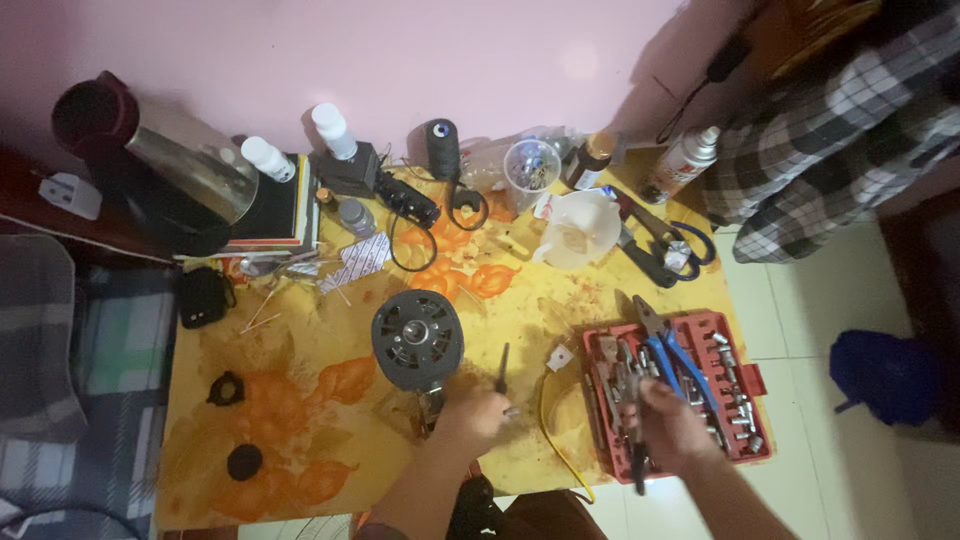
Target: The person is repairing a small black electronic device, likely a fan motor, on a cluttered table. They use a screwdriver to remove and tighten screws on the device's casing while handling various tools from a red toolbox.
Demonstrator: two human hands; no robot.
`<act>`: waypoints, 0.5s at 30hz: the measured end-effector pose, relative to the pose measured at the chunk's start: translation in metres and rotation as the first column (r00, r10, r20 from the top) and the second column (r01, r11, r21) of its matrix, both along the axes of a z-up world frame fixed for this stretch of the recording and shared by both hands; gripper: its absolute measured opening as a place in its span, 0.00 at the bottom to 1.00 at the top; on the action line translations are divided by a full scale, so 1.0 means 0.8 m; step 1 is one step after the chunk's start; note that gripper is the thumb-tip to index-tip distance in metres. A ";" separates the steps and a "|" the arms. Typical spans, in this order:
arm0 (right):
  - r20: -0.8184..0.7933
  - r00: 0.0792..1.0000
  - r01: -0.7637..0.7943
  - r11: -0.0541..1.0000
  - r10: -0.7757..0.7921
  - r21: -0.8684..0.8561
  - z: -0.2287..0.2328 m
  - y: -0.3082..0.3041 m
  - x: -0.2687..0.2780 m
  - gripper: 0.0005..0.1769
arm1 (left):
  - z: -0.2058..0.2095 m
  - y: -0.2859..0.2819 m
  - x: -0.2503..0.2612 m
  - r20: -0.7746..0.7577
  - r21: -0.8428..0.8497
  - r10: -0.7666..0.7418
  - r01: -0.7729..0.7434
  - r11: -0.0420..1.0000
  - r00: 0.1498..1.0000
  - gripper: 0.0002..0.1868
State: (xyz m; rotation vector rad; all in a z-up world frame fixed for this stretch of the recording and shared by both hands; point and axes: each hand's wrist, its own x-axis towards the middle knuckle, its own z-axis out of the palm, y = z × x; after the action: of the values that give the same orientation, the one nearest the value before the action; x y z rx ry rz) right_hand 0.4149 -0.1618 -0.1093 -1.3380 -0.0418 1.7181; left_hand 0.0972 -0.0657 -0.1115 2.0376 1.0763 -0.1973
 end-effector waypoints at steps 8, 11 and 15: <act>0.762 0.516 -0.227 0.920 0.392 -0.320 -0.044 0.015 -0.038 0.28 | -0.037 -0.046 0.059 -0.146 -0.179 0.398 -0.420 0.890 0.906 0.14; 0.781 0.242 -0.287 0.811 0.576 -0.510 -0.035 0.030 -0.074 0.28 | -0.058 -0.051 0.066 -0.171 -0.223 0.397 -0.428 0.876 0.902 0.13; 0.756 0.211 -0.332 0.772 0.620 -0.541 -0.020 0.045 -0.103 0.28 | -0.074 -0.061 0.075 -0.185 -0.221 0.475 -0.507 0.833 0.860 0.12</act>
State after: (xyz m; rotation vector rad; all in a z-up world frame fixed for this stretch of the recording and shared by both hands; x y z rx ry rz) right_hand 0.3327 -0.1257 -0.1254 -2.5919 -1.0400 1.1672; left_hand 0.1574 -0.1145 -0.1711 1.4683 1.5300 -0.1866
